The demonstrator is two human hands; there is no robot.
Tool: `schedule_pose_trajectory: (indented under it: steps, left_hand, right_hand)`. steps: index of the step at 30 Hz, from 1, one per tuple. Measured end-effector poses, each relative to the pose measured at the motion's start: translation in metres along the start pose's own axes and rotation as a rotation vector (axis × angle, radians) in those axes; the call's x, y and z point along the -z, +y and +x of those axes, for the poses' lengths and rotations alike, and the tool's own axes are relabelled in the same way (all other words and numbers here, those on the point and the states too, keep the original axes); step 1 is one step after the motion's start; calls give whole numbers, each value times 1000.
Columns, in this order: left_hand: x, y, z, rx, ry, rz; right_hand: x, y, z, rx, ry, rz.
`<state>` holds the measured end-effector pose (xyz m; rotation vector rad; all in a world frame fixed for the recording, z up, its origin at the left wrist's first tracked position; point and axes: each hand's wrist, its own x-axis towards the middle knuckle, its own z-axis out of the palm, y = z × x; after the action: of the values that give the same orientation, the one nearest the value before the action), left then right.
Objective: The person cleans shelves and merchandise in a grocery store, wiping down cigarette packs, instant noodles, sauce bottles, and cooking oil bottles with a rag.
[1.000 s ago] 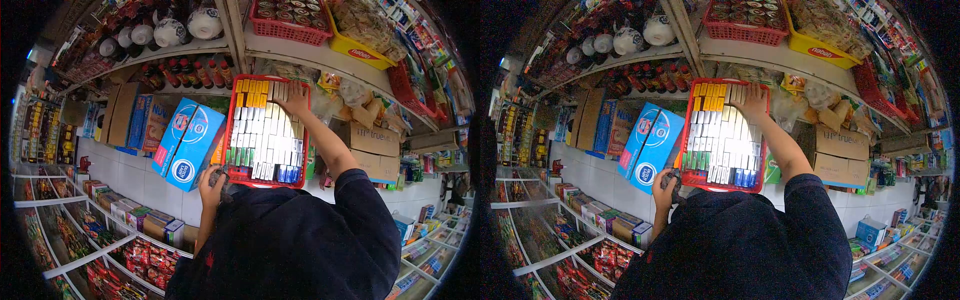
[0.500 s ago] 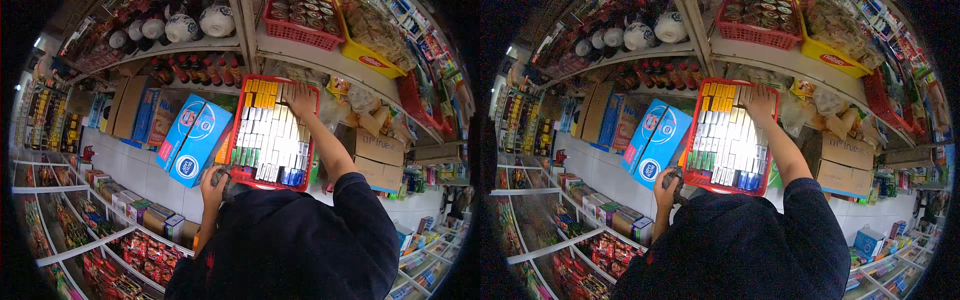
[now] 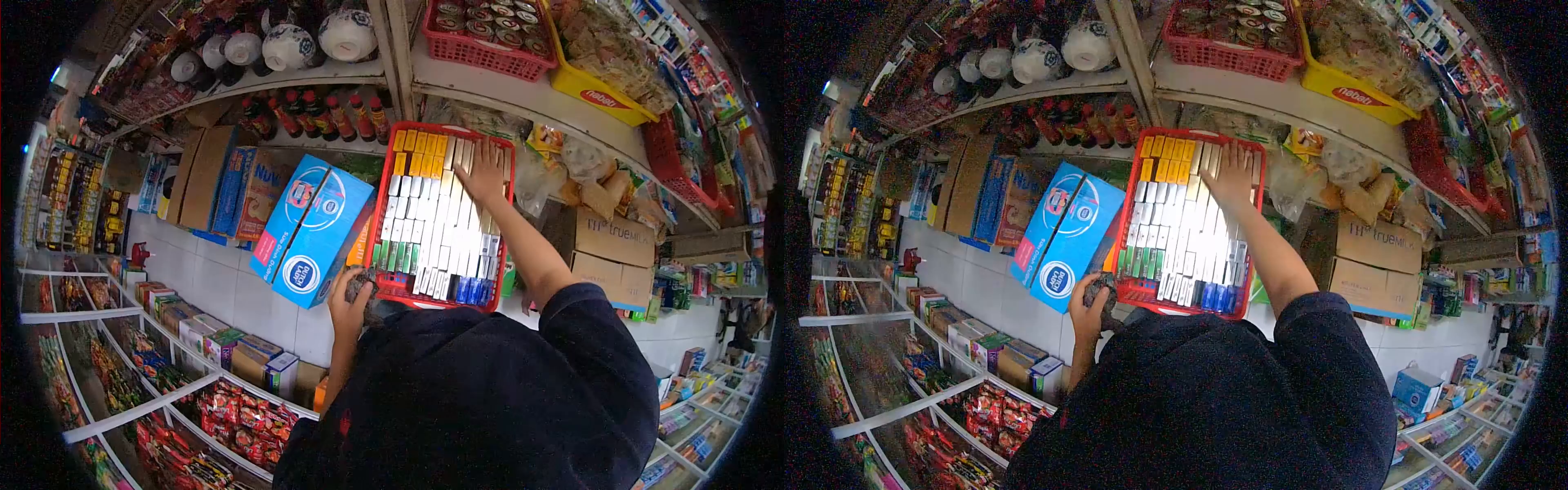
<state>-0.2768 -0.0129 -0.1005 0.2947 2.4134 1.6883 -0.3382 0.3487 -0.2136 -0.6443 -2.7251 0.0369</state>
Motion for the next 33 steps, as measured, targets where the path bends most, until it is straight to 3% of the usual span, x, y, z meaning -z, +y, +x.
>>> schedule_pose_trajectory:
  steps: [1, 4, 11, 14, 17, 19, 21, 23, 25, 29, 31, 33]
  left_hand:
    - [-1, -3, 1, -5, 18, 16]
    - [-7, -4, 0, -18, 40, 47]
    - [-21, -1, 7, -16, 34, -28]
    - [-32, -3, 7, 3, 6, -111]
    - [-49, 11, 11, 25, -53, -174]
    - [-58, 12, 18, 13, -111, -331]
    - [-69, -3, 30, -64, -145, -329]
    - [-84, 4, 31, 56, -221, -409]
    - [-89, 50, 26, 220, -503, -677]
    - [-113, 29, 32, 291, -792, -623]
    - [-120, 15, 44, 76, -839, -466]
    - [-119, 7, 63, -333, -537, 116]
  right_hand:
    - [2, 2, 3, 7, 5, -5]
    - [13, 5, 13, -39, -235, 44]
    - [1, 7, 8, -14, -95, 44]
    - [16, 6, 21, -79, -377, 165]
    - [17, 8, 26, -102, -487, 181]
    - [30, 4, 9, -28, -373, 222]
    - [64, -8, -20, 148, -339, 721]
    - [101, -28, -64, 109, -623, 1137]
    - [128, -40, -100, 174, -784, 1475]
    - [132, -21, -126, -197, -436, 1418]
    - [147, -8, -134, -475, -318, 1359]
    - [118, 26, -149, -440, -72, 1386]
